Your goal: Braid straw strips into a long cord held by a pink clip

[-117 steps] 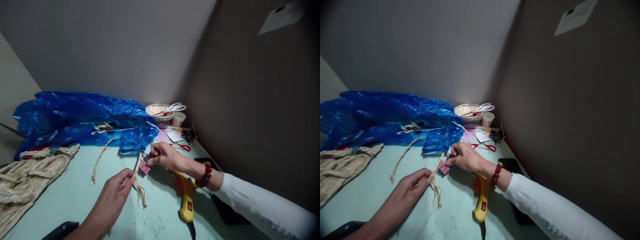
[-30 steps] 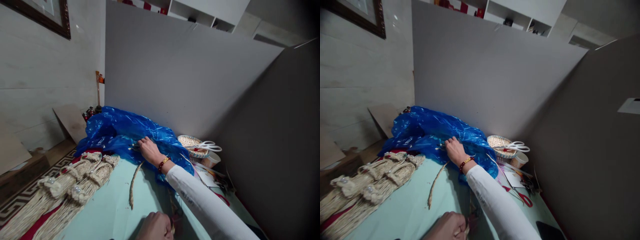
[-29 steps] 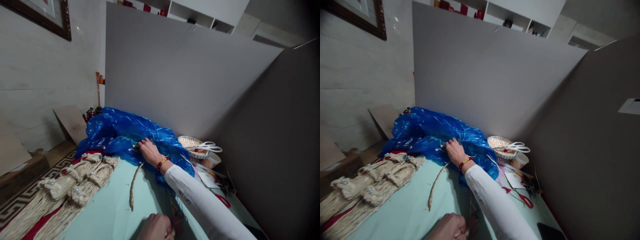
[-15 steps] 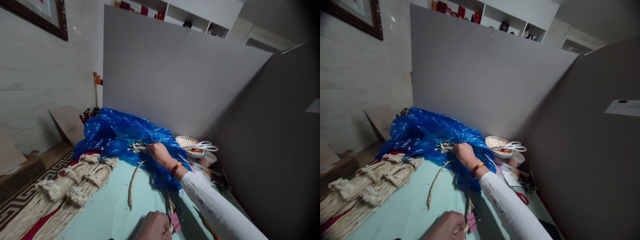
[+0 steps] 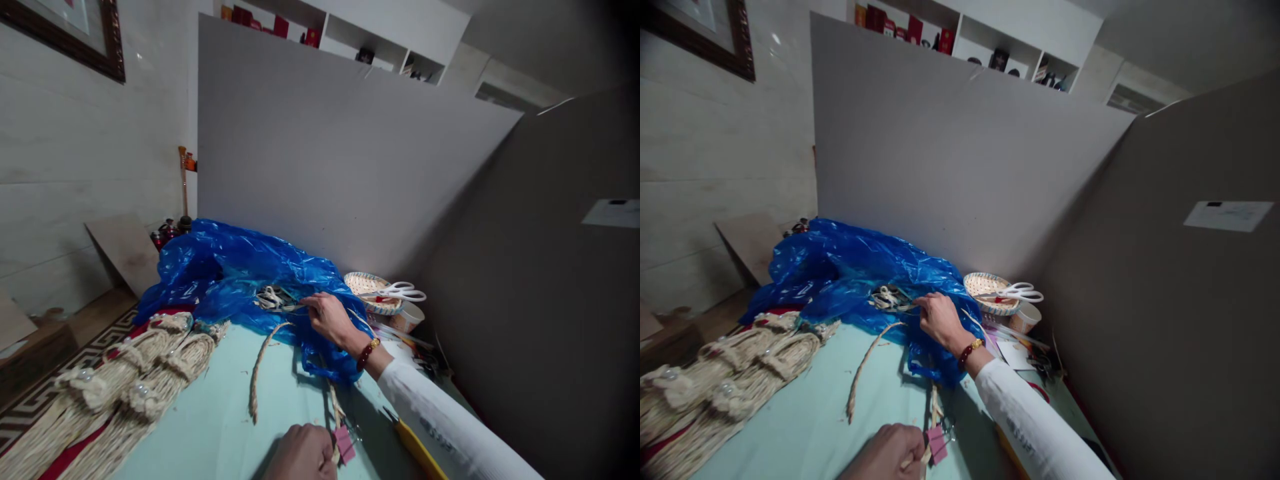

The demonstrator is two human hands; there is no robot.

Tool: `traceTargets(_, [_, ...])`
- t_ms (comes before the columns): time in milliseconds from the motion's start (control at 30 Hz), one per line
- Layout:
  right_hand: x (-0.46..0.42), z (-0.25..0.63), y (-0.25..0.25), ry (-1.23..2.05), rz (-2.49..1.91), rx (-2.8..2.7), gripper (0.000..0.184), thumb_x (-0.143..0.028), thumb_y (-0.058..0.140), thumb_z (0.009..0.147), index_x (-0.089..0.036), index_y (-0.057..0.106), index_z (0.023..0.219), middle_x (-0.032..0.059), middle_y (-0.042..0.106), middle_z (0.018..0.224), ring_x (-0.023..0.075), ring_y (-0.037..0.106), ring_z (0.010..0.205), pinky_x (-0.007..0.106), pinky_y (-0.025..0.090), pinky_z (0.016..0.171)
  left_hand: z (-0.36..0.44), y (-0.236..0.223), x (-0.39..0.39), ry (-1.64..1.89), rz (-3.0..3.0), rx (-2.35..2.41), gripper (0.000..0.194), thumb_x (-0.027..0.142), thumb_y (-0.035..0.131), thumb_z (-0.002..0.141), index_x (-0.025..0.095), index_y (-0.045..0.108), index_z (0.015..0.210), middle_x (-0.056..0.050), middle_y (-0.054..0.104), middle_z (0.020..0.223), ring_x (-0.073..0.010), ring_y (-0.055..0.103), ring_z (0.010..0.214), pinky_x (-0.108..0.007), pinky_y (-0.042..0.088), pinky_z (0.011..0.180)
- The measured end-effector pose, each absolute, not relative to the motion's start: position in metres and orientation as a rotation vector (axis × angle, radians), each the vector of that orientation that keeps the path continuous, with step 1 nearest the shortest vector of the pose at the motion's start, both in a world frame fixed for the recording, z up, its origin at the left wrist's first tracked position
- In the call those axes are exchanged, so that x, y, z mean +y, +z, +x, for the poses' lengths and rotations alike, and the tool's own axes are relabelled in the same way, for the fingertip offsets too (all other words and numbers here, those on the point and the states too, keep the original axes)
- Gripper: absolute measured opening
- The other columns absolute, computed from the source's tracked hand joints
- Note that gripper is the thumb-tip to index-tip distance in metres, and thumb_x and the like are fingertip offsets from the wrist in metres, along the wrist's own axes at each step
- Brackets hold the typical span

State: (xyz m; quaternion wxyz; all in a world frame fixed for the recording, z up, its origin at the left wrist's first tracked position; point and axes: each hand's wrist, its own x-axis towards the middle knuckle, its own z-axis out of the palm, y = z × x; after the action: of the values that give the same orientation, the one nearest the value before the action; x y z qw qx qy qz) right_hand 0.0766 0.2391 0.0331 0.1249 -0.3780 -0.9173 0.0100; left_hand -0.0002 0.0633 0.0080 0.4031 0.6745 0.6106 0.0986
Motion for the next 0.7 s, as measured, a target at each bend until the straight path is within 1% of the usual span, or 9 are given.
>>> traceTargets(67, [0.241, 0.064, 0.035, 0.066, -1.063, -2.710, 0.023, -0.031, 0.056, 0.096, -0.015, 0.063, 0.111, 0.0072, 0.065, 0.111, 0.0202, 0.064, 0.098, 0.041, 0.053, 0.086, 0.000, 0.006, 0.064, 0.246, 1.709, 1.544, 0.022, 0.003, 0.051, 0.072, 0.017, 0.068, 0.070, 0.002, 0.051, 0.062, -0.0127, 0.033, 0.058, -0.024, 0.023, 0.051])
traceTargets(133, [0.246, 0.046, 0.034, 0.079, -1.077, -2.721, 0.026, -0.032, 0.056, 0.096, -0.015, 0.061, 0.114, 0.0075, 0.064, 0.112, 0.0200, 0.064, 0.095, 0.040, 0.054, 0.083, 0.000, 0.004, 0.064, 0.239, 1.713, 1.542, 0.023, 0.004, 0.051, 0.073, 0.017, 0.070, 0.072, 0.002, 0.056, 0.065, -0.0129, 0.037, 0.059, -0.024, 0.024, 0.052])
traceTargets(267, [0.255, 0.002, 0.027, 0.031, -1.195, -2.699, 0.030, -0.032, 0.057, 0.095, -0.015, 0.058, 0.119, 0.0086, 0.062, 0.115, 0.0207, 0.063, 0.096, 0.040, 0.055, 0.081, 0.000, 0.002, 0.065, 0.212, 1.703, 1.539, 0.025, 0.005, 0.052, 0.074, 0.018, 0.073, 0.080, -0.002, 0.069, 0.075, -0.0157, 0.053, 0.067, -0.024, 0.029, 0.054])
traceTargets(367, [0.251, -0.020, 0.017, -0.018, -1.144, -2.737, 0.030, -0.032, 0.058, 0.094, -0.015, 0.058, 0.119, 0.0092, 0.061, 0.118, 0.0219, 0.062, 0.100, 0.042, 0.053, 0.084, 0.001, 0.001, 0.068, 0.181, 1.676, 1.541, 0.024, 0.005, 0.054, 0.077, 0.017, 0.074, 0.084, -0.006, 0.074, 0.084, -0.0195, 0.063, 0.077, -0.025, 0.036, 0.058])
traceTargets(433, [0.243, -0.024, 0.011, -0.039, -1.056, -2.771, 0.029, -0.031, 0.058, 0.094, -0.015, 0.059, 0.119, 0.0095, 0.060, 0.120, 0.0227, 0.061, 0.103, 0.044, 0.052, 0.087, 0.002, 0.001, 0.069, 0.171, 1.655, 1.523, 0.017, 0.010, 0.057, 0.082, 0.016, 0.073, 0.087, -0.007, 0.074, 0.090, -0.0206, 0.066, 0.082, -0.027, 0.044, 0.065])
traceTargets(500, [0.235, -0.019, 0.006, -0.031, -0.968, -2.798, 0.028, -0.030, 0.057, 0.095, -0.016, 0.059, 0.118, 0.0093, 0.060, 0.120, 0.0229, 0.061, 0.104, 0.044, 0.051, 0.088, 0.003, -0.001, 0.070, 0.187, 1.642, 1.499, 0.013, 0.021, 0.060, 0.089, 0.016, 0.069, 0.096, -0.006, 0.072, 0.100, -0.0203, 0.066, 0.088, -0.034, 0.051, 0.076])
traceTargets(567, [0.230, -0.009, 0.003, 0.007, -0.902, -2.813, 0.026, -0.030, 0.057, 0.095, -0.016, 0.060, 0.117, 0.0089, 0.060, 0.120, 0.0226, 0.060, 0.105, 0.044, 0.051, 0.089, 0.002, -0.003, 0.070, 0.216, 1.631, 1.476, 0.021, 0.031, 0.060, 0.092, 0.017, 0.065, 0.107, -0.005, 0.068, 0.110, -0.0204, 0.066, 0.094, -0.040, 0.054, 0.082])
traceTargets(600, [0.230, -0.003, 0.002, 0.033, -0.881, -2.816, 0.025, -0.030, 0.057, 0.095, -0.016, 0.060, 0.116, 0.0087, 0.061, 0.119, 0.0225, 0.061, 0.104, 0.044, 0.051, 0.089, 0.002, -0.003, 0.068, 0.234, 1.626, 1.466, 0.024, 0.033, 0.060, 0.092, 0.019, 0.063, 0.111, -0.006, 0.066, 0.115, -0.0211, 0.065, 0.097, -0.041, 0.055, 0.084])
traceTargets(700, [0.232, 0.012, 0.007, 0.130, -0.854, -2.813, 0.027, -0.030, 0.054, 0.096, -0.016, 0.060, 0.119, 0.0087, 0.063, 0.116, 0.0223, 0.061, 0.105, 0.044, 0.050, 0.090, -0.001, -0.004, 0.060, 0.291, 1.617, 1.450, 0.028, 0.033, 0.059, 0.093, 0.020, 0.060, 0.118, -0.007, 0.062, 0.123, -0.0230, 0.064, 0.101, -0.042, 0.055, 0.085])
